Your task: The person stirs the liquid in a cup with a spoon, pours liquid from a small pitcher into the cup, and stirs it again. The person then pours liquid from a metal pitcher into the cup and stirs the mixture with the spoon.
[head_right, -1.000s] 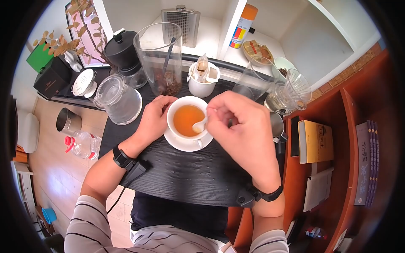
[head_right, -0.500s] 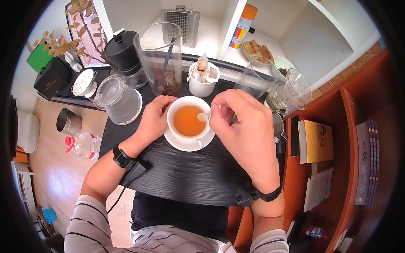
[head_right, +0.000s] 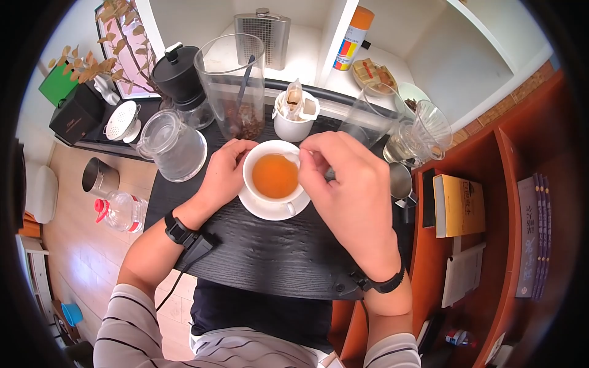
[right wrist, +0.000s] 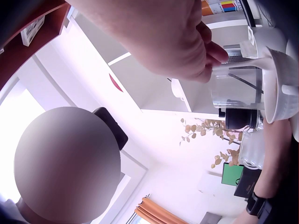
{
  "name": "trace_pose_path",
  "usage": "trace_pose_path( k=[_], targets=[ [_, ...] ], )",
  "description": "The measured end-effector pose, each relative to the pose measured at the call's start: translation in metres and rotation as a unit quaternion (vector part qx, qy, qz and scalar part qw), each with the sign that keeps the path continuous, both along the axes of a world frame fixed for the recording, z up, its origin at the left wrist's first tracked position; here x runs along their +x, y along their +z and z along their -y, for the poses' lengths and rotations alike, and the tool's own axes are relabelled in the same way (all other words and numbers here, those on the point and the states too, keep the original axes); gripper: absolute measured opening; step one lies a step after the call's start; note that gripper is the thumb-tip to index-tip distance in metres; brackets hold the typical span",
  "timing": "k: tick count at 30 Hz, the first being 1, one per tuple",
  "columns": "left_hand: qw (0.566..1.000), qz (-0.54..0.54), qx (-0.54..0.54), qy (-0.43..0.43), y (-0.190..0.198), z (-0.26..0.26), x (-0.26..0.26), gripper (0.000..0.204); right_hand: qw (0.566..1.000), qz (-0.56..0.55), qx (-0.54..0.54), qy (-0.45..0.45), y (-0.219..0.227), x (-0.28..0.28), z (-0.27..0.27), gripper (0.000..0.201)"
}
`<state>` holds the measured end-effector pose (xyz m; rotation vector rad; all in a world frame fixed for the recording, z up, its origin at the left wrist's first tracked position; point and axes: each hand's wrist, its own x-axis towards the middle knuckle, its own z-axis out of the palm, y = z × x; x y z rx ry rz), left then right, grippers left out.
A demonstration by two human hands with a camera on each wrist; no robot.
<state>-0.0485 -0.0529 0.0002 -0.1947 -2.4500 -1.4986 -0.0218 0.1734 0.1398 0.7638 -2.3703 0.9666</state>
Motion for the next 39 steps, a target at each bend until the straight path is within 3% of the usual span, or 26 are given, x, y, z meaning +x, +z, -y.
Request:
trace_pose_path(
  k=[4,7,11,13,16,21,26,29,33,36,39],
  targets=[
    [1.0,-0.003,0.002,0.002,-0.002,0.0,0.0,0.017,0.997,0.077,-0.02,-0.005,0.005,0.005,-0.001,0.004],
    [1.0,0.002,-0.002,0.003,0.001,0.0,0.001,0.017,0.984,0.164,-0.052,0.041,0.002,0.007,0.004,0.005],
    [1.0,0.004,-0.02,-0.002,-0.002,0.002,-0.001,0.02,0.981,0.139,-0.079,0.113,-0.011,-0.001,0.009,0.012],
    [1.0,0.003,-0.003,-0.001,0.001,0.0,0.0,0.018,0.998,0.024,-0.029,0.058,-0.012,-0.003,0.009,0.012],
    [1.0,0.0,0.001,-0.001,0.0,0.0,0.0,0.017,1.0,-0.01,-0.017,0.009,-0.007,-0.003,0.004,0.011],
    [1.0,-0.005,0.003,0.004,0.001,0.0,0.001,0.017,1.0,0.013,-0.01,-0.017,0.004,0.003,0.0,0.009],
    [1.0,-0.006,-0.004,0.006,-0.001,0.0,0.0,0.017,0.991,0.122,-0.031,0.044,0.007,0.012,0.004,0.008],
    [1.0,-0.004,-0.004,0.003,0.0,0.0,0.0,0.017,0.984,0.133,-0.093,0.073,-0.002,0.011,0.011,0.008],
    [1.0,-0.001,0.001,-0.001,0.001,0.0,0.0,0.017,0.986,0.091,-0.081,0.115,-0.01,0.002,0.011,0.012],
    [1.0,-0.003,0.006,-0.003,-0.001,0.0,0.0,0.018,1.0,0.007,-0.01,0.015,-0.006,0.001,0.009,0.011],
    [1.0,-0.004,0.007,-0.001,-0.001,0.0,0.0,0.018,1.0,-0.014,-0.005,-0.009,-0.002,0.0,0.004,0.01]
  ],
)
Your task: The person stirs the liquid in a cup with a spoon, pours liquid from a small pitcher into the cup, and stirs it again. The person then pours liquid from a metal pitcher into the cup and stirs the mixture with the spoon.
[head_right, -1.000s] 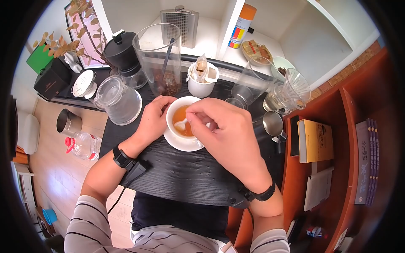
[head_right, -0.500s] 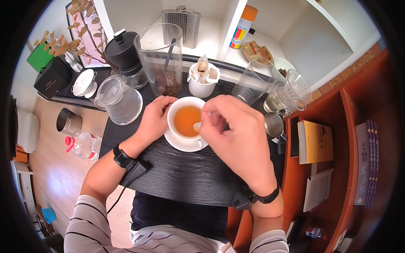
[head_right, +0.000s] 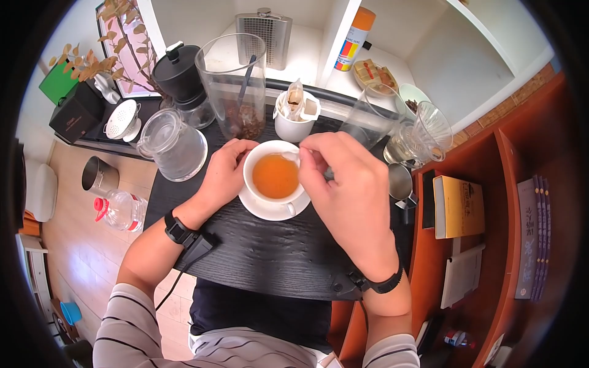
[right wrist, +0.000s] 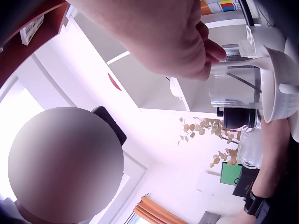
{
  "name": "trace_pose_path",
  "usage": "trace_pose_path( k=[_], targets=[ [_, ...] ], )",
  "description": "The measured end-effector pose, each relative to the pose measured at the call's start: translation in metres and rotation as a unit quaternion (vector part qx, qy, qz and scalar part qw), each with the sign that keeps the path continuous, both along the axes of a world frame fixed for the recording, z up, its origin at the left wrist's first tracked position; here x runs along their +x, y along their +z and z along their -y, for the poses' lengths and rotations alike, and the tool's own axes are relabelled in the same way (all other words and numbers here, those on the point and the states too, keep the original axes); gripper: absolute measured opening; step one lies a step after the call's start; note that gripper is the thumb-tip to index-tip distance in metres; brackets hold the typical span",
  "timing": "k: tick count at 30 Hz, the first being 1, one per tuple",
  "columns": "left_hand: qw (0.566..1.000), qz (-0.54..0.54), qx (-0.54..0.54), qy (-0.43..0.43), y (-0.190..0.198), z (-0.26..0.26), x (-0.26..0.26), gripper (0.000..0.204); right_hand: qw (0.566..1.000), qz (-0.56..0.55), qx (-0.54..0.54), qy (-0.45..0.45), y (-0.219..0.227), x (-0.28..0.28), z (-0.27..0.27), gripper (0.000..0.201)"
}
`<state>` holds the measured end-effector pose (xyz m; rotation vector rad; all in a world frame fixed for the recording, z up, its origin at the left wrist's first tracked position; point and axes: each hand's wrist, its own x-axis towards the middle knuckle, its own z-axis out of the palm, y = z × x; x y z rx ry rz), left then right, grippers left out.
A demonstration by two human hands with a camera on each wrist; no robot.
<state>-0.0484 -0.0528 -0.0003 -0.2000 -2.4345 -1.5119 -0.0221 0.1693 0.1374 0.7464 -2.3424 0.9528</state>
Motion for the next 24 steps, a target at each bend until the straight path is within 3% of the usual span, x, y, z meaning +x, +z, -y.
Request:
trace_pose_path(
  k=[5,7,12,15,17,22,24],
  targets=[
    [1.0,0.001,-0.003,0.003,-0.001,0.001,0.0,0.018,0.998,0.069,-0.013,0.003,0.007,0.009,-0.004,0.01],
    [1.0,0.011,-0.027,0.001,-0.002,0.002,-0.001,0.02,0.987,0.155,-0.026,0.036,0.009,0.013,-0.001,0.007],
    [1.0,0.005,-0.016,0.001,-0.002,0.001,-0.001,0.018,0.986,0.124,-0.06,0.096,-0.005,0.007,0.008,0.01],
    [1.0,0.005,-0.007,-0.002,0.0,0.0,0.0,0.018,0.993,0.048,-0.06,0.085,-0.012,0.001,0.009,0.009],
    [1.0,0.006,-0.003,-0.001,0.0,0.0,0.0,0.018,0.999,0.009,-0.023,0.023,-0.007,0.0,0.007,0.009],
    [1.0,0.004,-0.008,0.0,0.001,0.0,0.0,0.018,1.0,0.021,-0.001,-0.018,0.005,0.004,0.0,0.01],
    [1.0,-0.003,-0.021,0.001,-0.003,0.002,-0.001,0.018,0.995,0.098,0.003,0.009,0.009,0.006,-0.003,0.009]
  ],
)
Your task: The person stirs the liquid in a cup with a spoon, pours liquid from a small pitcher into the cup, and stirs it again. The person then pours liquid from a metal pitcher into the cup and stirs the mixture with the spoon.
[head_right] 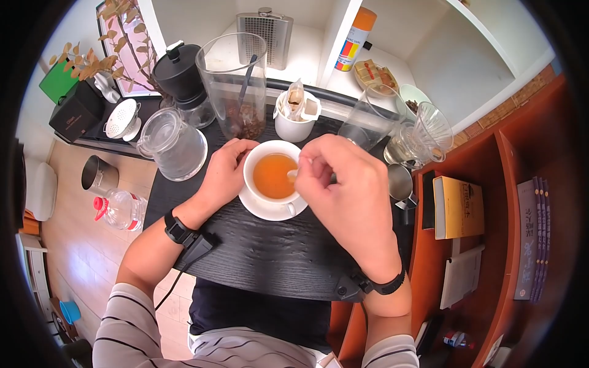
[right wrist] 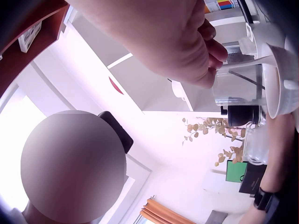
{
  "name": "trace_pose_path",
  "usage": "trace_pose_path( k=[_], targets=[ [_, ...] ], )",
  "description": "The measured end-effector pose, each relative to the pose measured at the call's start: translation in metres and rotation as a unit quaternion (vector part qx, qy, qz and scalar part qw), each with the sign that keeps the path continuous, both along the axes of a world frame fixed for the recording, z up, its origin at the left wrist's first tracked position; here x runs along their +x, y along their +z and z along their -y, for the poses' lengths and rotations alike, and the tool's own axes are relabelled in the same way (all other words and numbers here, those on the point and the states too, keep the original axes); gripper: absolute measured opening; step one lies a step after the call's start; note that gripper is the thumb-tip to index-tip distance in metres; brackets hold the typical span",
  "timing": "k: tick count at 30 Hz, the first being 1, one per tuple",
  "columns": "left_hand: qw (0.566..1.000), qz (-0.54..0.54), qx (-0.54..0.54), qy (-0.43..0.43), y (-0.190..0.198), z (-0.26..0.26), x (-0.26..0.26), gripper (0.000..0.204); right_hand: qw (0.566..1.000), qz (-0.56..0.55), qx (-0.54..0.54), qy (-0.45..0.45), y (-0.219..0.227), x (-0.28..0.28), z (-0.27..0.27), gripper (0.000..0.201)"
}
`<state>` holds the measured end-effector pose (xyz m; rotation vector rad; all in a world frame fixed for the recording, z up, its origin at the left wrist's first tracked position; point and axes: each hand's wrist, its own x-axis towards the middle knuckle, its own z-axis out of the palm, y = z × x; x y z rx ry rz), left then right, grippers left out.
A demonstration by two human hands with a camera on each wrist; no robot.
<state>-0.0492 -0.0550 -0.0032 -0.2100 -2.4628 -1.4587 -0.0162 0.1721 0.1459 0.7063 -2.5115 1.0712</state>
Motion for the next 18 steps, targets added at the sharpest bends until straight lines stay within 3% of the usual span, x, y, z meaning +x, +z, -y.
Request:
trace_pose_path(
  k=[3,8,10,13,18],
  targets=[
    [1.0,-0.001,-0.011,0.0,0.0,0.0,0.0,0.019,0.995,0.073,-0.05,0.045,-0.003,0.004,0.005,0.009],
    [1.0,0.004,0.015,-0.001,0.006,-0.003,0.002,0.017,0.991,0.012,-0.089,0.099,-0.021,-0.006,0.011,0.011],
    [1.0,0.012,0.017,-0.001,0.006,-0.003,0.002,0.018,0.993,-0.087,-0.05,0.056,-0.021,-0.008,0.011,0.012],
    [1.0,0.002,0.018,0.003,0.004,-0.003,0.002,0.018,0.994,-0.108,-0.023,-0.006,-0.012,-0.006,0.007,0.011],
    [1.0,0.003,0.016,0.002,0.003,-0.002,0.001,0.018,0.997,-0.069,-0.009,-0.022,-0.005,-0.004,0.0,0.007]
  ],
)
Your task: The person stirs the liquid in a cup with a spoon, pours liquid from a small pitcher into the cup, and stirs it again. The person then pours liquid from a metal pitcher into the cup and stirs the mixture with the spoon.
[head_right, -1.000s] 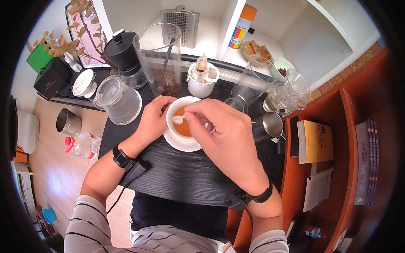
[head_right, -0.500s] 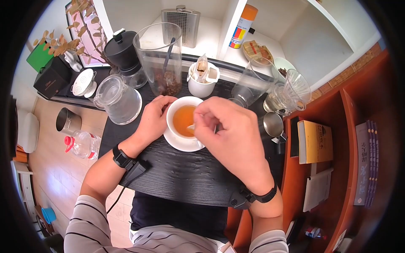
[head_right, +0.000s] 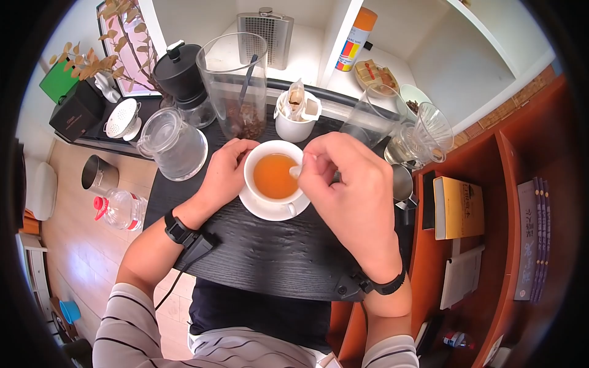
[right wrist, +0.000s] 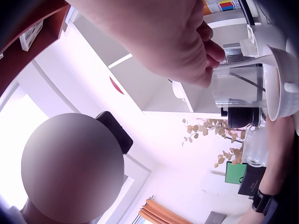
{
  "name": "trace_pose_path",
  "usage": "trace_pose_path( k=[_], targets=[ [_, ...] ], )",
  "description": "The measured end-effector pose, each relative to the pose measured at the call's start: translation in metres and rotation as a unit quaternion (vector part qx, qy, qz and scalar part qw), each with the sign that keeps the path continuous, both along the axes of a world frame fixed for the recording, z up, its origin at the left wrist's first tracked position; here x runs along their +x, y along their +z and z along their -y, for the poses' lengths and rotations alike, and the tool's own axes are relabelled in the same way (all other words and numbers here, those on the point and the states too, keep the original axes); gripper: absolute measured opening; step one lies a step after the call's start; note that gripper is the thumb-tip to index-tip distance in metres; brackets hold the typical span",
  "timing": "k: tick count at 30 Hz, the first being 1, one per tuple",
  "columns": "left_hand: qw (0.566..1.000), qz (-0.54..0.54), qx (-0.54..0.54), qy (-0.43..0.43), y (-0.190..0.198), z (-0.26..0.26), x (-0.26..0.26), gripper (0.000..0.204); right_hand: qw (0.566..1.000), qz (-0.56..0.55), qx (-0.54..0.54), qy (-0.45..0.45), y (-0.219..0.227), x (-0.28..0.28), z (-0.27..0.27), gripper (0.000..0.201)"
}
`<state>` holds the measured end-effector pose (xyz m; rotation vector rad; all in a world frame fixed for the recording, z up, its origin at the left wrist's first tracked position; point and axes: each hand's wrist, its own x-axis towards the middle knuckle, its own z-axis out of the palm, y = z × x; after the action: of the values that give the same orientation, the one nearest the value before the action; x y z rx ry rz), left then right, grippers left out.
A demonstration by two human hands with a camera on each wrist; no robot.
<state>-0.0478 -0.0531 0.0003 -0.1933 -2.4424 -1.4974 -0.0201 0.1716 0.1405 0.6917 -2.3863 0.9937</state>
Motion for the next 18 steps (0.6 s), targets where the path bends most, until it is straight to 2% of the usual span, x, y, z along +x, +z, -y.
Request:
trace_pose_path(
  k=[3,7,8,10,11,13,16,18],
  targets=[
    [1.0,-0.005,-0.004,0.0,0.0,-0.001,0.0,0.017,0.989,0.132,-0.048,0.056,-0.001,0.005,0.003,0.004],
    [1.0,-0.001,0.0,-0.004,0.0,0.0,0.0,0.017,0.988,0.065,-0.077,0.121,-0.016,-0.002,0.009,0.011],
    [1.0,-0.001,0.0,-0.004,0.0,0.0,0.0,0.017,0.988,0.065,-0.077,0.121,-0.016,-0.004,0.009,0.011],
    [1.0,0.0,0.0,-0.003,-0.001,0.0,0.0,0.018,0.996,-0.016,-0.059,0.071,-0.016,-0.005,0.008,0.011],
    [1.0,0.001,0.001,-0.003,0.0,0.0,0.0,0.018,0.996,-0.015,-0.059,0.072,-0.015,-0.006,0.008,0.011],
    [1.0,-0.001,0.001,-0.003,0.001,0.0,0.0,0.018,0.999,-0.034,-0.04,0.015,-0.009,-0.006,0.005,0.011],
    [1.0,0.007,0.001,0.001,0.002,-0.001,0.0,0.018,0.999,-0.026,0.003,-0.019,-0.002,-0.002,0.0,0.006],
    [1.0,0.005,0.0,0.001,0.001,0.0,0.0,0.018,1.0,0.012,-0.011,0.002,-0.003,-0.003,-0.001,0.005]
  ],
)
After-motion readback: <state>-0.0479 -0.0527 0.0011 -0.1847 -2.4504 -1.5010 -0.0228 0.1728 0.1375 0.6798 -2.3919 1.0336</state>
